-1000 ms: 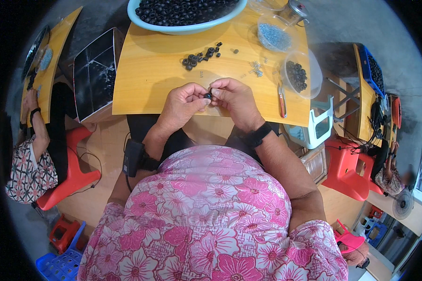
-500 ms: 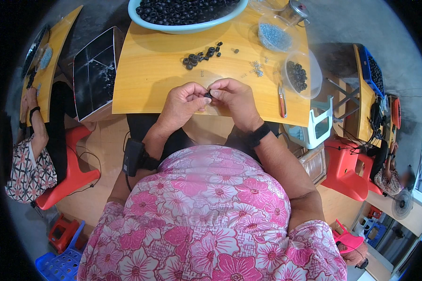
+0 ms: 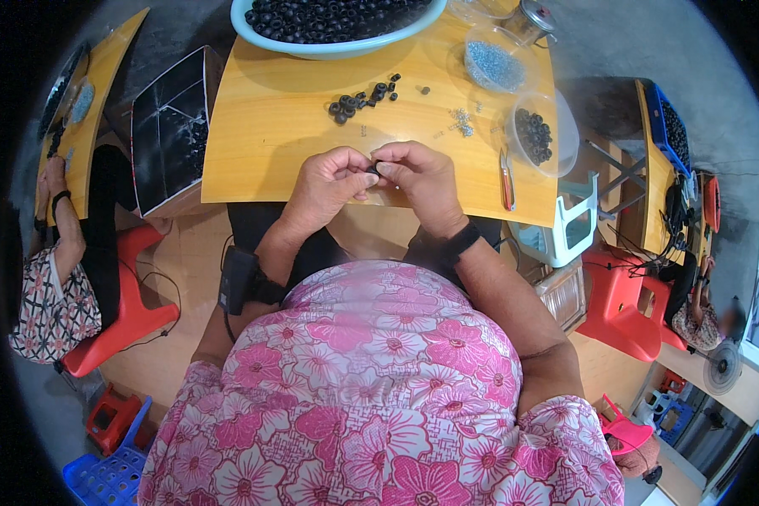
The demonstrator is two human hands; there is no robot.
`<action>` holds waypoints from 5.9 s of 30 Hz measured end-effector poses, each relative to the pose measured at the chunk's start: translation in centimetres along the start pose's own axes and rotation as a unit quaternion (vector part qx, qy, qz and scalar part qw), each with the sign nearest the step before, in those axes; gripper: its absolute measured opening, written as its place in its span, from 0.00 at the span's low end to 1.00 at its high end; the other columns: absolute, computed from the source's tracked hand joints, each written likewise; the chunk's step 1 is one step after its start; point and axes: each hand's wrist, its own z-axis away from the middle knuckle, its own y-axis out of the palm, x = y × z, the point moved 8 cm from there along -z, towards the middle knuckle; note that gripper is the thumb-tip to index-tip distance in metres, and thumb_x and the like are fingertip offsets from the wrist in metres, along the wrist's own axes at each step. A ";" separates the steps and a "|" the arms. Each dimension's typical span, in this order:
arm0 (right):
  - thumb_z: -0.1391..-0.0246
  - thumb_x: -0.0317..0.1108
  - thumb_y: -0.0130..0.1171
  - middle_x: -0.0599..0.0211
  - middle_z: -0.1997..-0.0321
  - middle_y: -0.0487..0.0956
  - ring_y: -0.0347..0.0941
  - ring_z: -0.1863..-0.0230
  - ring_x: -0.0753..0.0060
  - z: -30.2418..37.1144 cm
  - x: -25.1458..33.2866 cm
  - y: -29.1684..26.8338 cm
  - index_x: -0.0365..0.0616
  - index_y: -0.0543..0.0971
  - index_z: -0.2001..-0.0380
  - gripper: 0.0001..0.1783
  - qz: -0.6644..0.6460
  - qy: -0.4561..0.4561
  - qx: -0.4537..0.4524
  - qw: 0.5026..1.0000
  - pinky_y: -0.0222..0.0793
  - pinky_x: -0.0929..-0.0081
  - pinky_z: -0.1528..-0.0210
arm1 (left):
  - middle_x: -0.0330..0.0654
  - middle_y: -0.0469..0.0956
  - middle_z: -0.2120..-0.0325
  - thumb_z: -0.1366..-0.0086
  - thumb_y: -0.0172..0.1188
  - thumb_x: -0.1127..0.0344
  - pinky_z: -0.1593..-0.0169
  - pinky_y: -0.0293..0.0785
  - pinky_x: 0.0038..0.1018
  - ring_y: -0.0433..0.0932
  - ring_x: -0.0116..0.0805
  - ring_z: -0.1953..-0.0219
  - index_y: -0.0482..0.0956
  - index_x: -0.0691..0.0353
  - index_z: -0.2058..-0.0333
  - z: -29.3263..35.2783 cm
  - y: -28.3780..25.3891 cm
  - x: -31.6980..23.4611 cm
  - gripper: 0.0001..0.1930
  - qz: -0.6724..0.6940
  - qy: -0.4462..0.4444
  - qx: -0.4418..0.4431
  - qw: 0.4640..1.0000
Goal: Assembling small black plastic components into clear circular covers.
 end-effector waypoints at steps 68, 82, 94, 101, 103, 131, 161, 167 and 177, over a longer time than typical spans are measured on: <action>0.40 0.33 0.55 0.67 0.66 0.78 0.76 0.65 0.77 0.7 -1.8 0.8 0.34 0.76 0.59 0.12 -0.130 0.202 0.042 0.970 0.75 0.78 0.55 | 0.39 0.81 0.73 0.42 0.62 0.74 0.66 0.75 0.19 0.78 0.21 0.71 0.79 0.70 0.65 0.6 -0.1 0.1 0.07 -0.002 0.038 -0.042 0.998; 0.40 0.39 0.57 0.69 0.70 0.78 0.73 0.71 0.79 0.3 -2.2 0.1 0.36 0.79 0.60 0.16 -0.066 0.253 0.144 0.954 0.72 0.81 0.62 | 0.36 0.75 0.71 0.47 0.66 0.74 0.61 0.73 0.19 0.75 0.23 0.68 0.83 0.65 0.66 1.2 -0.4 -1.4 0.08 -0.126 0.104 -0.088 0.983; 0.39 0.40 0.54 0.70 0.70 0.79 0.73 0.71 0.80 0.5 -2.5 0.5 0.39 0.79 0.64 0.14 -0.058 0.239 0.169 0.954 0.71 0.81 0.61 | 0.37 0.74 0.68 0.46 0.64 0.77 0.60 0.73 0.20 0.75 0.24 0.66 0.81 0.67 0.66 1.1 -0.2 -1.0 0.07 -0.102 0.098 -0.085 0.986; 0.37 0.35 0.51 0.72 0.67 0.76 0.72 0.68 0.83 0.8 -1.6 0.8 0.39 0.75 0.58 0.11 0.024 0.174 0.155 0.972 0.72 0.81 0.57 | 0.36 0.73 0.67 0.47 0.64 0.79 0.60 0.74 0.18 0.75 0.22 0.67 0.80 0.67 0.59 0.6 -0.1 -0.4 0.15 -0.112 0.102 -0.082 0.985; 0.37 0.33 0.51 0.70 0.66 0.76 0.72 0.66 0.83 1.2 -1.1 1.4 0.38 0.75 0.56 0.11 0.023 0.157 0.141 0.977 0.72 0.81 0.57 | 0.36 0.72 0.67 0.47 0.64 0.79 0.60 0.74 0.17 0.74 0.22 0.68 0.79 0.66 0.55 0.7 -0.2 -0.6 0.18 -0.119 0.094 -0.077 0.985; 0.42 0.26 0.52 0.61 0.62 0.73 0.71 0.61 0.71 1.7 2.0 2.3 0.37 0.71 0.54 0.12 0.231 -0.144 0.084 0.959 0.70 0.75 0.58 | 0.34 0.75 0.72 0.43 0.65 0.71 0.64 0.74 0.16 0.73 0.18 0.71 0.76 0.68 0.50 0.5 0.8 -0.8 0.21 -0.048 0.062 0.016 0.997; 0.36 0.41 0.52 0.70 0.71 0.75 0.72 0.73 0.77 1.0 -2.4 1.4 0.38 0.75 0.66 0.15 -0.219 0.213 0.156 0.939 0.75 0.76 0.64 | 0.35 0.71 0.71 0.39 0.60 0.75 0.65 0.76 0.19 0.72 0.22 0.69 0.80 0.67 0.59 0.9 0.3 -0.6 0.09 -0.051 0.066 -0.074 0.994; 0.36 0.41 0.51 0.71 0.73 0.74 0.70 0.74 0.79 0.9 -2.3 1.4 0.38 0.75 0.67 0.15 -0.207 0.219 0.149 0.942 0.75 0.76 0.64 | 0.36 0.71 0.71 0.39 0.61 0.75 0.66 0.76 0.19 0.74 0.22 0.69 0.81 0.68 0.60 0.8 0.3 -1.0 0.09 -0.052 0.076 -0.071 0.993; 0.36 0.41 0.51 0.71 0.73 0.75 0.71 0.73 0.79 0.6 -2.6 1.3 0.38 0.77 0.67 0.16 -0.180 0.217 0.163 0.945 0.75 0.77 0.64 | 0.38 0.70 0.66 0.40 0.62 0.75 0.64 0.76 0.19 0.75 0.24 0.68 0.81 0.69 0.60 0.5 -0.3 -0.2 0.09 -0.103 0.101 -0.088 0.986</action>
